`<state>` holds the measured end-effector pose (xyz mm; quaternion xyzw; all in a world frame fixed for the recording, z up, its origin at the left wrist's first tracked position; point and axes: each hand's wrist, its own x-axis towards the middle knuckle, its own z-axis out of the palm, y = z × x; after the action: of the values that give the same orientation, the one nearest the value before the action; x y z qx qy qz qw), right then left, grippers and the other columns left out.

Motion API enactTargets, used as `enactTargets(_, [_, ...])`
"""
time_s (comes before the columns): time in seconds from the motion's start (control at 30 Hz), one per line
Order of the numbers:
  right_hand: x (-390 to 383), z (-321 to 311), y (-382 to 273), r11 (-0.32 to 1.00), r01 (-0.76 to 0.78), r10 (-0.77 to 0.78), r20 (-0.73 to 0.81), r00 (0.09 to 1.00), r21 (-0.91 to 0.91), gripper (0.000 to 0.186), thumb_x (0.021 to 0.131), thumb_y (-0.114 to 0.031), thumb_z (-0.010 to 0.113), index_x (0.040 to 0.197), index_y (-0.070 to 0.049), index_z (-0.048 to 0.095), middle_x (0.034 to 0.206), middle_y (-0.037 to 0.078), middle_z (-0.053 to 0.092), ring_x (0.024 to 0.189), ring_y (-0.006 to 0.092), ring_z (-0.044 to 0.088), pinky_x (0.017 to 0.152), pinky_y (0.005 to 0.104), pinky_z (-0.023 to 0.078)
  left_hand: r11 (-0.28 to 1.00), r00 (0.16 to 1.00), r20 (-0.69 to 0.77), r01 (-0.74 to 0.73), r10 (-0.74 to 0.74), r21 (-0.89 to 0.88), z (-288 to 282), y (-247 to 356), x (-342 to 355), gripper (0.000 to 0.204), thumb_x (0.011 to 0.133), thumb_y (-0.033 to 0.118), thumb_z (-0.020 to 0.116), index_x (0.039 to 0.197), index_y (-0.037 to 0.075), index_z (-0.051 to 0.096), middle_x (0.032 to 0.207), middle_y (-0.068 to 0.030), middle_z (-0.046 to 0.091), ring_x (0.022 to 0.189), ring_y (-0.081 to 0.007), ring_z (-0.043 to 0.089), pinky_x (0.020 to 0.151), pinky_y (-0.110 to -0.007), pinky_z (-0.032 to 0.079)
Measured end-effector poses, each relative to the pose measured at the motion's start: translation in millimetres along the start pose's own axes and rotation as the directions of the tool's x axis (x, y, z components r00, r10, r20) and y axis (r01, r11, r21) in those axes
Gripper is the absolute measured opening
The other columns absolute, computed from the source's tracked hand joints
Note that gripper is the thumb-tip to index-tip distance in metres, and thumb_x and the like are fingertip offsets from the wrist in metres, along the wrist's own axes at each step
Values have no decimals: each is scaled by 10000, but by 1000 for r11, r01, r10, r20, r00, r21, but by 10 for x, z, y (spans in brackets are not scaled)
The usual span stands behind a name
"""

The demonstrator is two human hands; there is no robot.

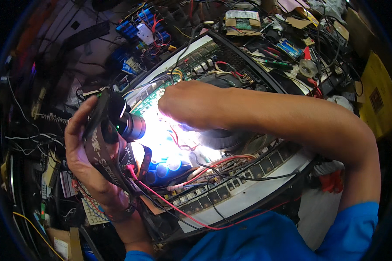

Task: The person uses a multimeter to test components inside an open electronic device, then removes a headlamp and connects wires to it, testing its illumination. The person continues to adjust the headlamp and wires while testing the device.

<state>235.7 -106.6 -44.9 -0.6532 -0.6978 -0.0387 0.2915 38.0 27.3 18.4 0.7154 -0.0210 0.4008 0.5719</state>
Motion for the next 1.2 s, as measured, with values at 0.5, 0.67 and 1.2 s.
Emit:
enactTargets(0.5, [166,-135,-68,986,-56,105,319,942,-159,242,1066,-149,570,1029,9,750,908,235,738,911,437,755,792,549,596,978,985,40,169,-166,-119,-127,-141,107,556,872,-43,800,1396,-64,614,1320,-139,700,1196,-190,684,1078,-333,533])
enactTargets(0.67, [203,-149,-155,966,-3,90,324,942,-260,255,1077,-145,561,1056,26,749,863,239,735,870,427,763,786,539,601,972,979,-25,197,-202,-131,-130,-184,115,623,820,13,783,1408,-76,600,1322,-206,703,1037,-191,754,848,-299,636])
enactTargets(1.2, [225,-20,-320,951,-256,292,226,930,-174,119,871,0,682,983,30,708,972,261,730,966,460,730,870,530,597,985,985,-43,163,-165,-49,-184,-291,81,657,744,-25,830,1368,-83,630,1245,-208,728,1025,-240,765,866,-367,669])
